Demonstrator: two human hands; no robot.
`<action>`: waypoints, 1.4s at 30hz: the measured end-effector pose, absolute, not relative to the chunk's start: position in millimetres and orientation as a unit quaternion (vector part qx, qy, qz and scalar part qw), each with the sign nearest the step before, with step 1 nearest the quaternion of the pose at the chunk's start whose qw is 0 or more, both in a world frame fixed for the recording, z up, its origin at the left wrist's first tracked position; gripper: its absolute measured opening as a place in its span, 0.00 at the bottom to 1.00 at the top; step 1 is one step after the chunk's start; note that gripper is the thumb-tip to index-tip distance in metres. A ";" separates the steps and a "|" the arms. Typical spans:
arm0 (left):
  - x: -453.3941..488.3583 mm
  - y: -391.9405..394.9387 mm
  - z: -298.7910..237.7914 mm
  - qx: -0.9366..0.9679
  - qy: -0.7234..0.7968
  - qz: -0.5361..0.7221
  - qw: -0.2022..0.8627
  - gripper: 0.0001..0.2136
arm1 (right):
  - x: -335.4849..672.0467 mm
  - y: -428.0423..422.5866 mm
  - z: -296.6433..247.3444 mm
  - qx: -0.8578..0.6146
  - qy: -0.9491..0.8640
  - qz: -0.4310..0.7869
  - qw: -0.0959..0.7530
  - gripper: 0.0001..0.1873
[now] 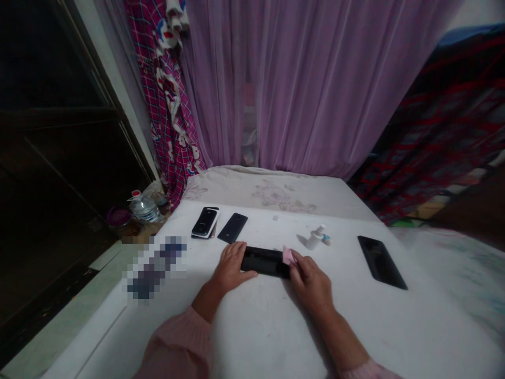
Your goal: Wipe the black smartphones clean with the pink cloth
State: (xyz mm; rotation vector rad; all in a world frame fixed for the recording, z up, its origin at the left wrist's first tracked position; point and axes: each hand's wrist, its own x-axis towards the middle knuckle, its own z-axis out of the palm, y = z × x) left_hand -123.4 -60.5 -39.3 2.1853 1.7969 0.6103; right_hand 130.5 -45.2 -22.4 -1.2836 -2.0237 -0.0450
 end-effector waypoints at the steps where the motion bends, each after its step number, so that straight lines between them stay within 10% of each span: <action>1: -123.2 -60.2 -39.4 0.749 0.617 0.209 0.124 0.39 | 132.7 -42.0 -23.6 -0.522 -0.781 -0.020 0.343 0.17; 22: -132.6 -59.0 -35.3 0.768 0.596 0.159 0.173 0.39 | 103.1 -6.3 -5.3 -0.525 -0.841 0.011 0.128 0.16; 42: -129.4 -56.9 -37.5 0.758 0.606 0.180 0.158 0.36 | 59.4 -9.3 2.8 -0.487 -0.865 0.035 0.113 0.14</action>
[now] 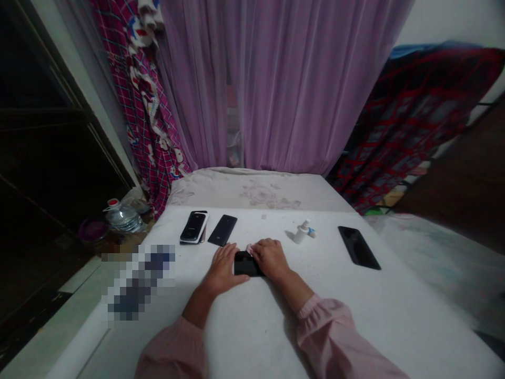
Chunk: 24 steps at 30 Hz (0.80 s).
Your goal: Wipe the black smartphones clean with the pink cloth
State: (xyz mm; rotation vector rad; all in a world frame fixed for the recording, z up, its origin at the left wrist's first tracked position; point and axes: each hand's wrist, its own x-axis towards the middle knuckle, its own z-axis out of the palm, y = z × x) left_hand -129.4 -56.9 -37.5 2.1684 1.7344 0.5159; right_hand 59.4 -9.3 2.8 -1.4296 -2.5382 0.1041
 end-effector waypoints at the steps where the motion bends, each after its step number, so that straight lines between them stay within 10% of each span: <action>1: -129.1 -57.0 -37.4 0.758 0.607 0.182 0.156 0.36 | 67.1 -8.9 3.2 -0.494 -0.862 0.034 0.114 0.15; 24: -128.2 -58.4 -38.8 0.758 0.614 0.171 0.138 0.35 | 118.0 -57.2 -21.6 -0.642 -0.744 -0.024 0.185 0.14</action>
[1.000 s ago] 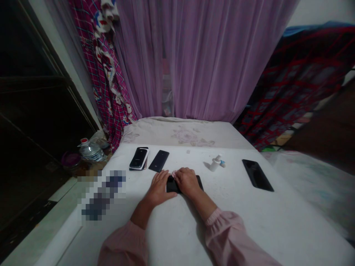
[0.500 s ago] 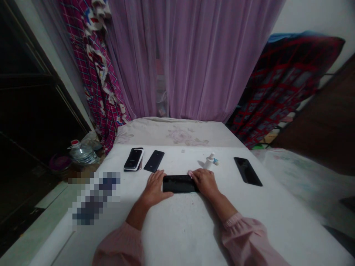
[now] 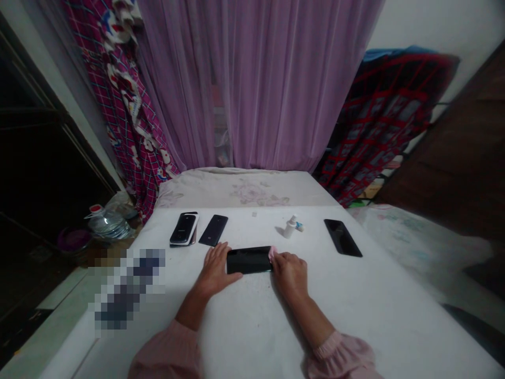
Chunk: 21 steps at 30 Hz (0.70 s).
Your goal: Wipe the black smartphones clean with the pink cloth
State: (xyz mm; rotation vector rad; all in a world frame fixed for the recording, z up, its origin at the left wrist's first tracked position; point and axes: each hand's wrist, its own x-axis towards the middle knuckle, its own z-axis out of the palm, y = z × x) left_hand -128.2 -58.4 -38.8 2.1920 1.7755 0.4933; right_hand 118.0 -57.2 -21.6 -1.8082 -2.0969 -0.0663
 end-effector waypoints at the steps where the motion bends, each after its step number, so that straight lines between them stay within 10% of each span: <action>1: -128.3 -58.2 -38.8 0.759 0.613 0.171 0.137 0.35 | 120.1 -62.1 -22.9 -0.635 -0.749 -0.025 0.186 0.14; 21: -120.0 -56.3 -27.4 0.719 0.662 0.187 0.098 0.27 | 126.4 -29.2 2.3 -0.599 -0.780 0.105 0.146 0.17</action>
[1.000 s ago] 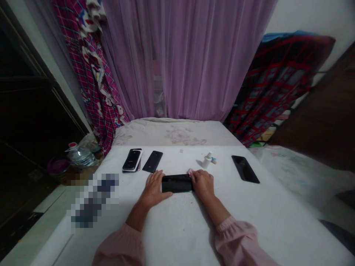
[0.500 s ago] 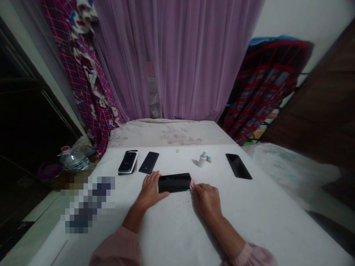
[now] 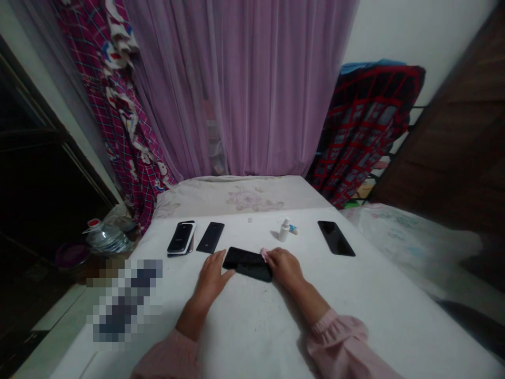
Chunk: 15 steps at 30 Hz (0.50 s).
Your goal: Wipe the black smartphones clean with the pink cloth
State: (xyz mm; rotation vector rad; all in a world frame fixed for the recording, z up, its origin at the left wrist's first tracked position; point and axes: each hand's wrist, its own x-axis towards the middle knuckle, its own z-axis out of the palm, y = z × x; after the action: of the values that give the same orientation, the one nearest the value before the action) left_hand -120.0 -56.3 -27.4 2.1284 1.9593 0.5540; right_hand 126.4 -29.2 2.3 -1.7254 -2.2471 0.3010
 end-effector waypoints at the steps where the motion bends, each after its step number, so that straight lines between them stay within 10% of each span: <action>1: -114.7 -59.0 -29.4 0.709 0.673 0.198 0.079 0.25 | 127.3 -34.5 0.8 -0.603 -0.777 0.104 0.145 0.17; 15: -71.1 -73.8 -39.0 0.710 0.675 0.197 0.035 0.40 | 87.8 -13.9 6.2 -0.590 -0.795 0.102 0.095 0.18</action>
State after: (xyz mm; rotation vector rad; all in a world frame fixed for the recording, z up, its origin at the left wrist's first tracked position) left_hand -71.1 -73.8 -39.0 2.1820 2.0764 0.6059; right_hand 87.8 -13.9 6.2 -1.7495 -2.3571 0.3030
